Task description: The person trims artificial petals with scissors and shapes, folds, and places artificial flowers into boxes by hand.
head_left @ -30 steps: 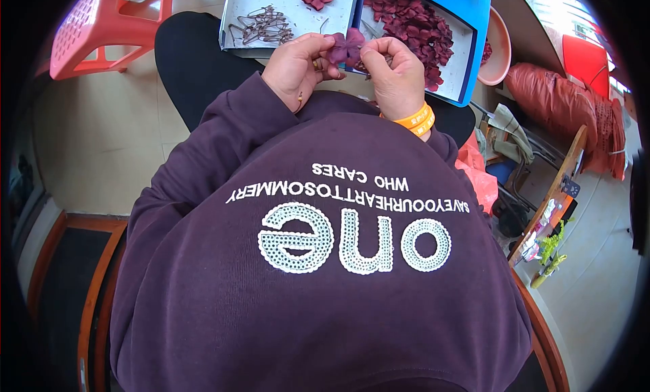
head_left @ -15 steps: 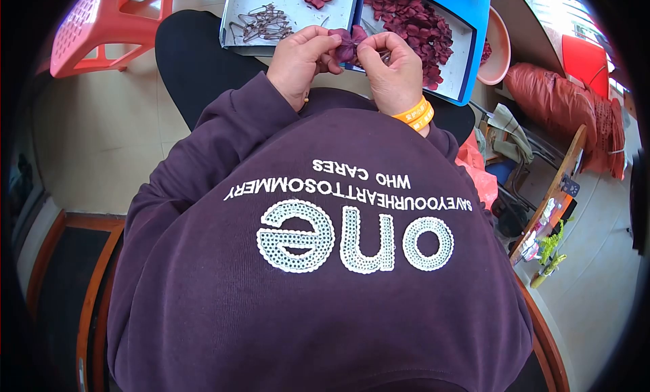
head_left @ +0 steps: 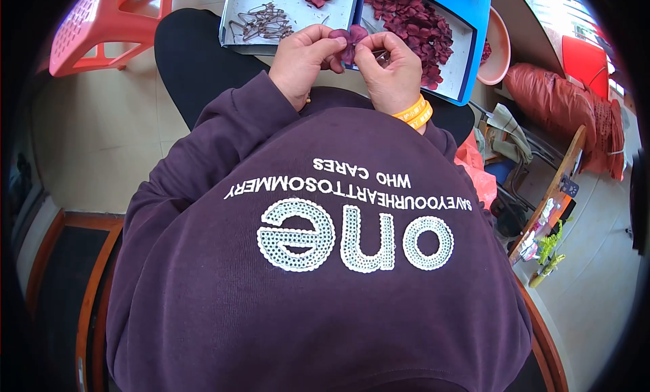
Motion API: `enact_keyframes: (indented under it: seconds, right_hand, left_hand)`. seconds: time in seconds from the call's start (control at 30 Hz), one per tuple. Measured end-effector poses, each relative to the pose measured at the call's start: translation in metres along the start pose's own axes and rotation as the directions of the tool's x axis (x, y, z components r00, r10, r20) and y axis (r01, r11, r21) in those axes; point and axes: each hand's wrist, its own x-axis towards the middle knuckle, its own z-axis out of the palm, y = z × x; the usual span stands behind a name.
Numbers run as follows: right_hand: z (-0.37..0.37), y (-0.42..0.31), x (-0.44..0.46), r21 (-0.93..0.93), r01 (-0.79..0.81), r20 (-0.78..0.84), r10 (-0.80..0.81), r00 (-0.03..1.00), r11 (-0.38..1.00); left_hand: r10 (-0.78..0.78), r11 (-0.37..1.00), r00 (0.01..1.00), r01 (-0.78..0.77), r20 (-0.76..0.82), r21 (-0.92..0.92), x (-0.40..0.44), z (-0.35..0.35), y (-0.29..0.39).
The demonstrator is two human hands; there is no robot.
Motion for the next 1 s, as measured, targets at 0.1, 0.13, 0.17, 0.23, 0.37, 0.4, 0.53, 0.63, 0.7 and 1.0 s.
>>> enact_keyframes:
  seconds: [0.1, 0.13, 0.17, 0.23, 0.37, 0.4, 0.53, 0.63, 0.7, 1.0]
  right_hand:
    - [0.001, 0.005, 0.000, -0.069, 0.048, -0.008, -0.049, 0.999, 0.996]
    - [0.002, 0.007, 0.000, -0.105, 0.119, -0.012, -0.121, 0.993, 0.987]
    - [0.002, 0.009, 0.000, -0.142, 0.190, -0.013, -0.193, 0.981, 0.972]
    - [0.003, 0.013, 0.001, -0.214, 0.325, -0.007, -0.334, 0.942, 0.921]
    - [0.005, 0.009, 0.001, -0.292, 0.406, -0.020, -0.430, 0.903, 0.866]
    - [0.005, 0.008, 0.001, -0.319, 0.431, -0.023, -0.461, 0.887, 0.844]
    - [0.004, 0.003, 0.000, -0.248, 0.411, -0.070, -0.440, 0.896, 0.877]
    - [0.005, 0.001, 0.000, -0.233, 0.407, -0.082, -0.435, 0.897, 0.883]
    - [0.005, 0.000, 0.000, -0.258, 0.414, -0.072, -0.445, 0.893, 0.873]
    - [0.008, 0.010, 0.005, -0.306, 0.586, -0.029, -0.622, 0.782, 0.751]
  left_hand:
    - [0.051, 0.998, 0.999, -0.051, 0.004, 0.045, -0.002, 0.002, 0.000]
    - [0.092, 0.992, 0.996, -0.092, 0.009, 0.091, -0.003, 0.002, 0.001]
    - [0.133, 0.982, 0.991, -0.133, 0.015, 0.137, -0.003, 0.003, 0.001]
    - [0.213, 0.950, 0.976, -0.215, 0.035, 0.227, -0.005, 0.004, 0.002]
    - [0.398, 0.818, 0.913, -0.397, 0.090, 0.415, -0.008, 0.007, 0.000]
    - [0.453, 0.758, 0.884, -0.451, 0.116, 0.471, -0.009, 0.008, 0.000]
    - [0.443, 0.845, 0.894, -0.439, 0.058, 0.304, -0.008, 0.012, 0.001]
    - [0.419, 0.881, 0.908, -0.413, 0.024, 0.231, -0.009, 0.012, 0.003]
    - [0.382, 0.907, 0.924, -0.373, -0.006, 0.194, -0.010, 0.012, 0.004]
    - [0.306, 0.941, 0.952, -0.299, -0.023, 0.160, -0.009, 0.010, 0.002]
